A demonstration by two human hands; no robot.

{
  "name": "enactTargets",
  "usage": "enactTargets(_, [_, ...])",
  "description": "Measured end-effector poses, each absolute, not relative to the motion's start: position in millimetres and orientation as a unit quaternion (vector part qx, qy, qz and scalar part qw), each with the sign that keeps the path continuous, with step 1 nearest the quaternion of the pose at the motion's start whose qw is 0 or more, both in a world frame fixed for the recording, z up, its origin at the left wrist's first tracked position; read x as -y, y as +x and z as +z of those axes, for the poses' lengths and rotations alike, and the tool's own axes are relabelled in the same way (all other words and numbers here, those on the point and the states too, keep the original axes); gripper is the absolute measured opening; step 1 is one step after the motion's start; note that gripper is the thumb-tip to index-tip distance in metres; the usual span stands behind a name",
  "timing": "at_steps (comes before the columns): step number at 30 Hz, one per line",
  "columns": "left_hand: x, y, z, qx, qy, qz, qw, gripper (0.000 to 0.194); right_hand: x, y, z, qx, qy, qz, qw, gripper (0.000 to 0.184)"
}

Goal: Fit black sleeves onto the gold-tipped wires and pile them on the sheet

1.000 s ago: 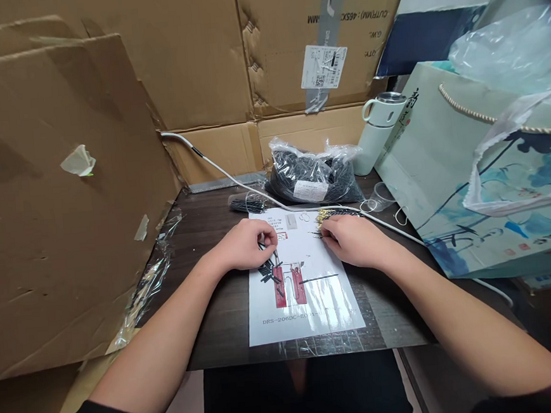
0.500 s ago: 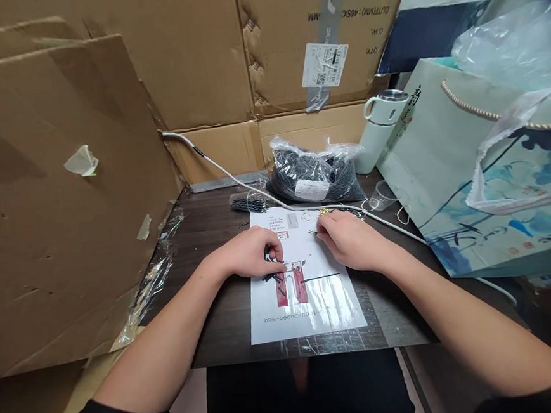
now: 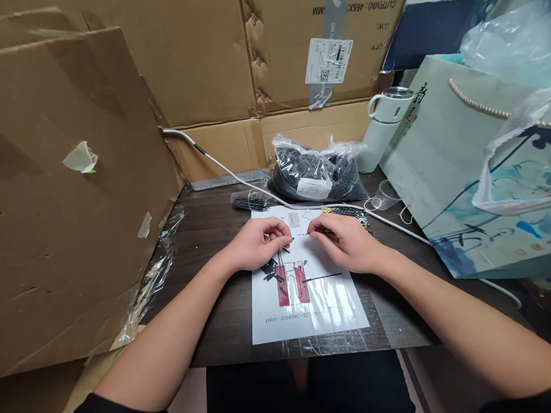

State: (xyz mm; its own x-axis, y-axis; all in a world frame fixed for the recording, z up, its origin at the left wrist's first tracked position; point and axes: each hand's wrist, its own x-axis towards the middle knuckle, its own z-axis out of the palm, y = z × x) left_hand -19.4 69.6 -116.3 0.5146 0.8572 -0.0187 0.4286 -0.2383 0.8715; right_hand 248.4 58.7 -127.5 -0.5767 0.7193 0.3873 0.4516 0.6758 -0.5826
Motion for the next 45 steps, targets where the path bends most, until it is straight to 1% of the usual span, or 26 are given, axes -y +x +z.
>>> enactTargets(3, [-70,-18,-120,-0.418,0.731,0.262,0.472,0.018,-59,249,-127,0.865,-0.317,0.207,0.329,0.011])
enactTargets(6, [-69,-16,-120,-0.417,0.728,0.27,0.473,0.018,-59,249,-128,0.868,-0.3,0.202,0.342,0.01])
enactTargets(18, [-68,-14,-119,-0.416,0.73,0.276,0.466,0.015,-59,249,-130,0.874,-0.294,0.193,0.336,0.01])
enactTargets(27, [-65,-11,-119,-0.426,0.726,0.271,0.466,0.018,-59,249,-129,0.886,-0.273,0.164,0.337,0.011])
enactTargets(36, [-64,-10,-120,-0.431,0.72,0.279,0.467,0.023,-59,250,-128,0.888,-0.278,0.16,0.329,0.01])
enactTargets(45, [-59,-3,-119,-0.439,0.713,0.288,0.464,0.023,-56,246,-129,0.883,-0.28,0.171,0.336,0.01])
